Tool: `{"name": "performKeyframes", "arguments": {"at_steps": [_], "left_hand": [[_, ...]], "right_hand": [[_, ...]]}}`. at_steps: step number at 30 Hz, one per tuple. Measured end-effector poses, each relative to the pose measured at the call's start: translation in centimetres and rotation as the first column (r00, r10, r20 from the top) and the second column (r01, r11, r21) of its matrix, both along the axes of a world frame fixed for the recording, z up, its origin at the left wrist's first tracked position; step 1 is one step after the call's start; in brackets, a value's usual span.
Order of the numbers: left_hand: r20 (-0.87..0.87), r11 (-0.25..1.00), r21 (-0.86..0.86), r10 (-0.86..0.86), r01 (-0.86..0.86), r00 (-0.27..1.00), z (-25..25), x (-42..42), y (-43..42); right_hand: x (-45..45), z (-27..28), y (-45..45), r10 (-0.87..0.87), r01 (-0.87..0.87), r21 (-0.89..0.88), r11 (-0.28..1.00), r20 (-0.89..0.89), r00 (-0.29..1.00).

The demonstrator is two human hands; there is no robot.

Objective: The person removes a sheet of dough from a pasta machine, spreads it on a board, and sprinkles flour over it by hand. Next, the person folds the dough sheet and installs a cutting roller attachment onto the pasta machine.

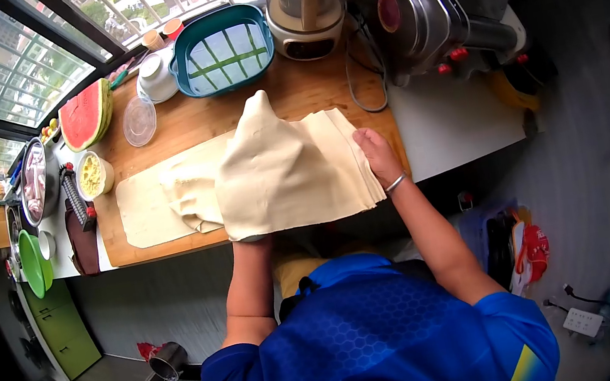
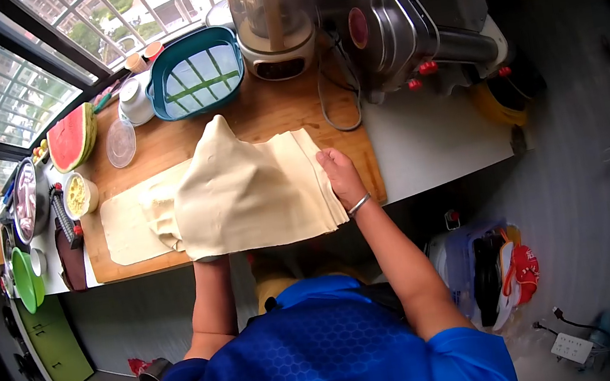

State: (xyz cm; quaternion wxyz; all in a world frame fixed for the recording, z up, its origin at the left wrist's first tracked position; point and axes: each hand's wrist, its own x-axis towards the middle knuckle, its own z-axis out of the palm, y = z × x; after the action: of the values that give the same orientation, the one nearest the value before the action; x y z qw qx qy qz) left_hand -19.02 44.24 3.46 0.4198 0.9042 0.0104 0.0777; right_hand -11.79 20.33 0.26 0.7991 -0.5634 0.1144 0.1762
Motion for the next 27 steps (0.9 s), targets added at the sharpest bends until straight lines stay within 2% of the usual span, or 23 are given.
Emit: {"name": "performKeyframes", "arguments": {"at_steps": [1,2,3,4,6,7,8,10,11,13,14,16,17,19,20,22,23,25,27], "left_hand": [[0.027,1.0,-0.023,0.005,-0.005,1.0,0.2,0.0,-0.4],[-0.005,0.951,-0.307,0.031,-0.031,1.0,-0.6,0.3,-1.3],[-0.047,0.764,-0.641,0.055,-0.072,0.997,-1.2,1.0,-2.9],[-0.077,0.589,-0.802,0.067,-0.102,0.995,-1.7,1.8,-4.7],[-0.068,0.519,-0.851,0.038,-0.078,0.997,-1.4,3.4,-7.8],[-0.058,0.502,-0.863,0.009,-0.055,0.998,-1.0,4.0,-8.7],[-0.057,0.496,-0.867,-0.011,-0.044,0.998,-0.6,4.7,-9.5],[-0.043,0.513,-0.858,-0.04,-0.017,0.998,-0.1,4.9,-9.2],[-0.039,0.53,-0.848,-0.046,-0.009,0.998,0.0,5.0,-9.1],[-0.026,0.579,-0.815,-0.045,0.005,0.999,0.4,5.0,-9.1],[-0.019,0.6,-0.8,-0.042,0.01,0.999,0.5,5.2,-9.2],[-0.004,0.639,-0.769,-0.042,0.024,0.999,0.8,5.4,-9.4],[0.002,0.653,-0.756,-0.046,0.032,0.999,1.0,5.5,-9.3],[0.019,0.69,-0.722,-0.055,0.051,0.998,1.7,5.6,-9.3],[0.028,0.706,-0.706,-0.06,0.062,0.998,2.0,5.5,-9.3],[0.051,0.744,-0.663,-0.062,0.08,0.997,2.7,5.4,-9.5],[0.063,0.767,-0.636,-0.057,0.084,0.996,3.0,5.4,-9.6],[0.093,0.814,-0.574,-0.047,0.093,0.995,3.5,5.4,-9.9],[0.136,0.872,-0.48,-0.033,0.095,0.99,4.2,5.4,-10.3]], "right_hand": [[-0.3,2.2,0.4,0.017,-0.017,-0.014,1.0,0.048,0.999],[-0.4,3.7,0.8,0.036,-0.033,-0.026,0.999,0.094,0.995],[-0.2,4.2,1.1,0.067,-0.062,-0.04,0.997,0.13,0.989],[-0.1,3.6,1.8,0.065,-0.06,-0.04,0.997,0.137,0.988],[-0.1,2.7,3.5,0.21,-0.01,-0.438,0.899,0.41,0.887],[-0.5,3.4,3.5,0.355,-0.343,-0.196,0.919,0.029,0.934],[-0.5,1.8,3.5,0.376,-0.366,-0.105,0.925,0.103,0.921],[-0.1,-2.4,2.4,0.174,-0.088,-0.316,0.945,0.255,0.951],[0.1,-4.2,1.8,0.172,-0.087,-0.31,0.947,0.259,0.951],[-0.1,-6.5,0.9,0.118,-0.111,-0.306,0.946,0.003,0.993],[-1.0,-4.2,1.5,0.036,-0.036,0.001,0.999,-0.218,0.975],[-1.8,-3.1,2.5,0.09,-0.047,0.263,0.964,-0.154,0.984],[-1.7,-3.8,3.1,0.086,-0.042,0.266,0.963,-0.156,0.984],[-1.1,-6.2,4.7,-0.051,0.051,0.073,0.996,-0.005,0.999],[-0.7,-6.5,5.2,-0.056,0.056,0.084,0.995,-0.002,0.998],[-0.6,-7.2,5.7,-0.123,0.135,-0.07,0.988,0.154,0.98],[-0.8,-6.4,5.8,-0.127,0.138,-0.065,0.988,0.153,0.98],[-1.2,-3.0,5.9,-0.219,0.271,-0.276,0.922,0.206,0.954],[-1.0,-1.0,6.2,-0.211,0.273,-0.288,0.918,0.23,0.95]]}}
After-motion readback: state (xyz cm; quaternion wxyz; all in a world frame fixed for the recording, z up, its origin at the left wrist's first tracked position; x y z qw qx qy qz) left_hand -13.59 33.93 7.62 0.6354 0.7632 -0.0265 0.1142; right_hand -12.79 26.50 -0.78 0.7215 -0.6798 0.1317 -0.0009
